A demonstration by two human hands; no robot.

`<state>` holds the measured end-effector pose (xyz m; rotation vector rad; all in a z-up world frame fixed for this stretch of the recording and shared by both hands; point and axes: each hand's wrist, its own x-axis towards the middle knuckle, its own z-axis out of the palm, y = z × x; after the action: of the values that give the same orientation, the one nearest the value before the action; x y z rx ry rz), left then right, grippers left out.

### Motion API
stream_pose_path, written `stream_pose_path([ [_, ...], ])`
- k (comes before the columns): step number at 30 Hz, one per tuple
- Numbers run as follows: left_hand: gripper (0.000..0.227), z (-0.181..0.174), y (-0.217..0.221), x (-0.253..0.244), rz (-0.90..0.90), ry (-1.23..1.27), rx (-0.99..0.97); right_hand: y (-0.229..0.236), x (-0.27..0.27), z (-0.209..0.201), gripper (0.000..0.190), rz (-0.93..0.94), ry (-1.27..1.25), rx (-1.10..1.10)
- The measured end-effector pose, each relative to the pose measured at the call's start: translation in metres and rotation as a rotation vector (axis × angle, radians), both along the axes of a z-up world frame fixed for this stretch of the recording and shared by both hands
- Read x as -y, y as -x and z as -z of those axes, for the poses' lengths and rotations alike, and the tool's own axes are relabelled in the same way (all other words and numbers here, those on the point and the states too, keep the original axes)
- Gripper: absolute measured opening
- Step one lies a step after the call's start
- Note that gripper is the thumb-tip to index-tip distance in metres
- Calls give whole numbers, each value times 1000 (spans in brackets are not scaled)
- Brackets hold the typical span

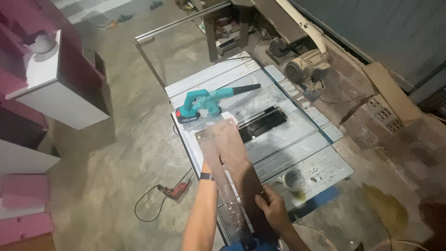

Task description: The person applies pieces of tape to a flat wooden panel by hand and using a roll of tape while the panel rests on a table.

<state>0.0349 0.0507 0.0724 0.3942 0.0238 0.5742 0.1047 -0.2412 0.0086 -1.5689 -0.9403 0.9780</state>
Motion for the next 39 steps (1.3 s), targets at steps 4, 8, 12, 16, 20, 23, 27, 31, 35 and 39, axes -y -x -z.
stream_pose_path([
  [4, 26, 7, 17, -2, -121, 72, -126, 5, 1, 1, 21, 32, 5, -114],
  [8, 28, 19, 28, 6, -240, 143, -253, 2, -1, 7, 28, 51, 104, -50],
  [12, 30, 31, 39, 12, -309, 194, -342, -4, -3, 13, 30, 18, 79, 114],
  [16, 32, 52, 48, 33, -384, 299, -502, -6, -7, 10, 18, 59, 26, 95],
  [20, 77, 30, 56, 121, -270, 240, -678, -16, -34, -25, 15, 208, 35, 4],
  [23, 80, 113, 57, 173, -121, 79, -1427, -30, -39, 10, 15, 278, 34, 63],
  [27, 58, 159, 44, 217, -443, -134, -1489, -34, -51, 44, 12, 379, 44, 37],
  [31, 47, 188, 48, 215, -590, -295, -1698, -52, -28, 67, 16, 289, 83, 273],
  [35, 40, 202, 68, 222, -498, -209, -1834, -79, 14, 47, 46, 245, 596, 700],
  [39, 45, 206, 68, 245, -473, -262, -1839, -104, 10, 55, 53, -4, 854, 577],
])
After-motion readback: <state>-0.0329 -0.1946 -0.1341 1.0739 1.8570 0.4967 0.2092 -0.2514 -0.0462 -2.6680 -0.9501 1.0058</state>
